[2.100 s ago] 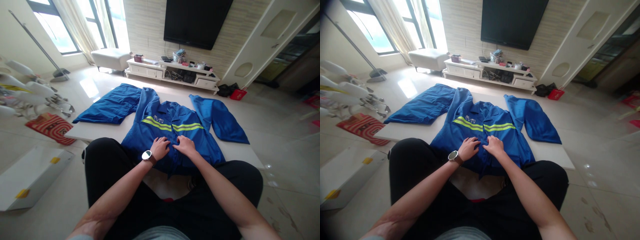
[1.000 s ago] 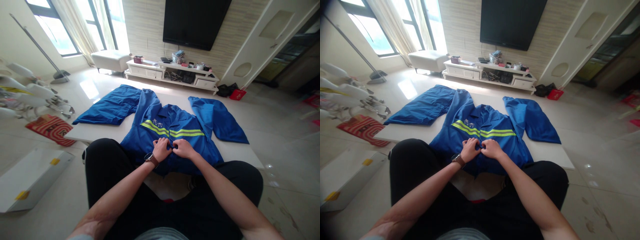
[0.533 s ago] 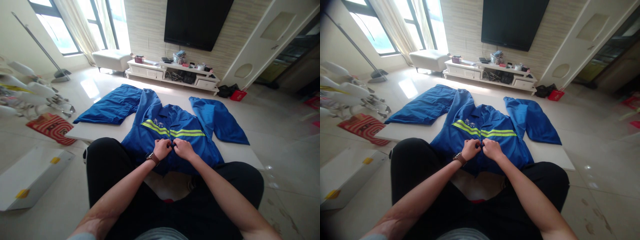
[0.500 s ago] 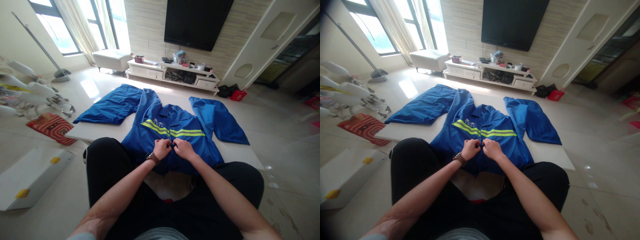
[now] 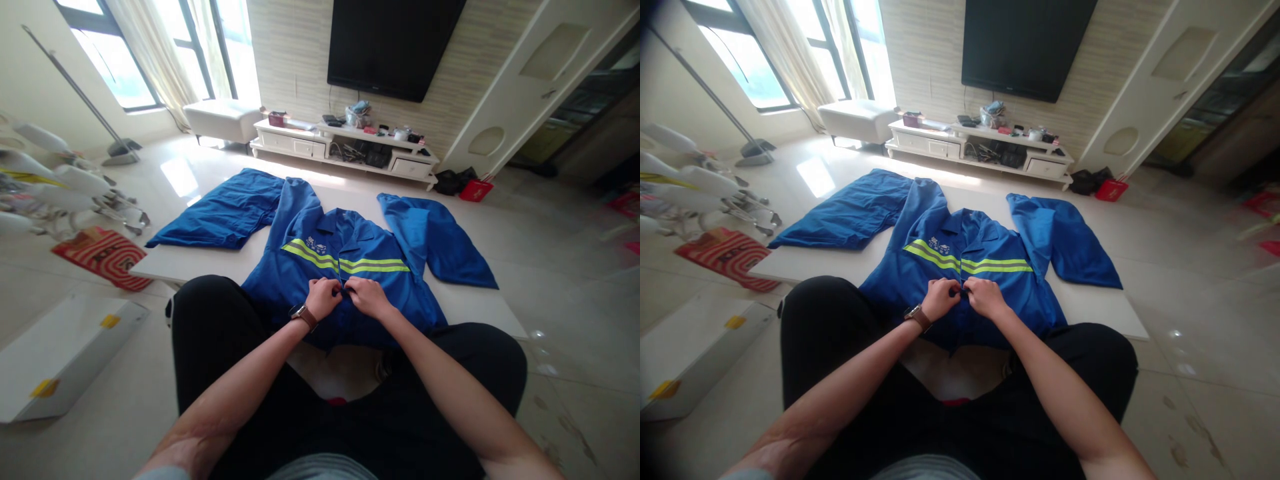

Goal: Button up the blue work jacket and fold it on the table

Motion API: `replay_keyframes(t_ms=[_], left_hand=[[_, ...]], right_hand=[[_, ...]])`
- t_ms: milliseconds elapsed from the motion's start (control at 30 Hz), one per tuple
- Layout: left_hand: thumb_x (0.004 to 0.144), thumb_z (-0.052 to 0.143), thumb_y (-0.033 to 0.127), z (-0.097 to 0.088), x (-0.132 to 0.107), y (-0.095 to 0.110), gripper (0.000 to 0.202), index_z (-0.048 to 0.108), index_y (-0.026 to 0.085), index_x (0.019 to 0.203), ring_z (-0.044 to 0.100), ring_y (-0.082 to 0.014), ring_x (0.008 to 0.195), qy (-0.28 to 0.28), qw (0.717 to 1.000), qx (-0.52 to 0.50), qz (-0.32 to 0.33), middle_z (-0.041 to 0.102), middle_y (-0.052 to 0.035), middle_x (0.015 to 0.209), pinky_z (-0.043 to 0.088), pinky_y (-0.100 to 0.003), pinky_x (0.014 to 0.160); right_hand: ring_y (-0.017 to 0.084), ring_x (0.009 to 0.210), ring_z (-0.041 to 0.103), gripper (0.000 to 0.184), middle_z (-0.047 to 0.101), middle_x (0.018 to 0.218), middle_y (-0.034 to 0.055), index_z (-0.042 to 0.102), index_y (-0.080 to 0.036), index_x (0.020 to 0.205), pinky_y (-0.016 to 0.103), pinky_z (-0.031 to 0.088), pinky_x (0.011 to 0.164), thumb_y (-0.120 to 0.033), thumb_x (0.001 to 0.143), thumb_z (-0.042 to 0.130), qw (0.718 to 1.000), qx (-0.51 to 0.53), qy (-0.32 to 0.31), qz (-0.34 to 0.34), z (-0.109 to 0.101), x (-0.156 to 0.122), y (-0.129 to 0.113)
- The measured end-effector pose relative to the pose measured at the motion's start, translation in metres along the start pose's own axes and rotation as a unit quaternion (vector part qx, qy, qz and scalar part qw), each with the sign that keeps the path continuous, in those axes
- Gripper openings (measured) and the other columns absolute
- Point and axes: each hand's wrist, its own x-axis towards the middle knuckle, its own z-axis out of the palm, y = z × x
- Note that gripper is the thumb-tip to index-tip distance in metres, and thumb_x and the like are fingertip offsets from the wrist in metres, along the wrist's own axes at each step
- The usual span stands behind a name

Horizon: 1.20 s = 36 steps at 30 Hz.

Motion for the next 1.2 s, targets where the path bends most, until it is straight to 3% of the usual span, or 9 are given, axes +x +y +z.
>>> replay_keyframes(t_ms=[233, 433, 600, 933, 1200], left_hand=[[0.081, 0.064, 0.019, -0.0007, 0.0015, -0.0031, 0.013, 0.072, 0.022, 0.09, 0.066, -0.0221, 0.096, -0.011, 1.0, -0.009, 0.018, 0.077, -0.0014, 0.091, 0.041, -0.038, 0.091], [0.081, 0.063, 0.018, 0.0001, 0.0012, -0.0053, 0.014, 0.072, 0.022, 0.09, 0.065, -0.0221, 0.095, -0.01, 1.0, -0.008, 0.026, 0.076, -0.0012, 0.091, 0.044, -0.036, 0.088], [0.081, 0.064, 0.019, 0.0002, 0.0013, -0.0055, 0.014, 0.073, 0.023, 0.092, 0.065, -0.0223, 0.096, -0.01, 1.0, -0.01, 0.021, 0.076, -0.0022, 0.093, 0.045, -0.036, 0.089], [0.08, 0.064, 0.02, -0.0002, 0.0008, -0.0042, 0.014, 0.072, 0.022, 0.091, 0.065, -0.0227, 0.098, -0.015, 1.0, -0.006, 0.017, 0.076, -0.0032, 0.094, 0.045, -0.036, 0.09], [0.08, 0.063, 0.018, -0.0002, 0.0013, -0.0037, 0.013, 0.07, 0.022, 0.09, 0.065, -0.0216, 0.097, -0.018, 1.0, -0.006, 0.01, 0.075, -0.002, 0.092, 0.044, -0.035, 0.09]], right_hand=[[0.02, 0.103, 0.065, 0.024, 0.071, 0.116, 0.0005, 0.068, -0.03, 0.111, 0.027, 0.045, 0.08, -0.029, 0.091, 0.057, 0.997, 0.045, 0.042, 0.039, 0.0056, 0.0013, 0.0035], [0.019, 0.099, 0.065, 0.018, 0.07, 0.111, 0.0007, 0.07, -0.028, 0.103, 0.026, 0.045, 0.077, -0.029, 0.093, 0.055, 0.998, 0.049, 0.038, 0.03, 0.0068, 0.0012, 0.0018], [0.019, 0.103, 0.064, 0.022, 0.068, 0.114, 0.0003, 0.066, -0.028, 0.109, 0.026, 0.044, 0.08, -0.024, 0.091, 0.055, 0.996, 0.076, 0.04, 0.004, 0.005, 0.0017, 0.0026], [0.021, 0.103, 0.062, 0.028, 0.066, 0.115, 0.0015, 0.065, -0.031, 0.117, 0.027, 0.042, 0.077, -0.026, 0.095, 0.049, 0.999, 0.04, -0.014, -0.001, -0.0004, 0.0024, -0.0006], [0.017, 0.097, 0.061, 0.025, 0.065, 0.11, 0.0016, 0.067, -0.026, 0.108, 0.024, 0.042, 0.08, -0.019, 0.088, 0.054, 0.994, 0.097, 0.012, -0.047, 0.0055, 0.0064, 0.0086]])
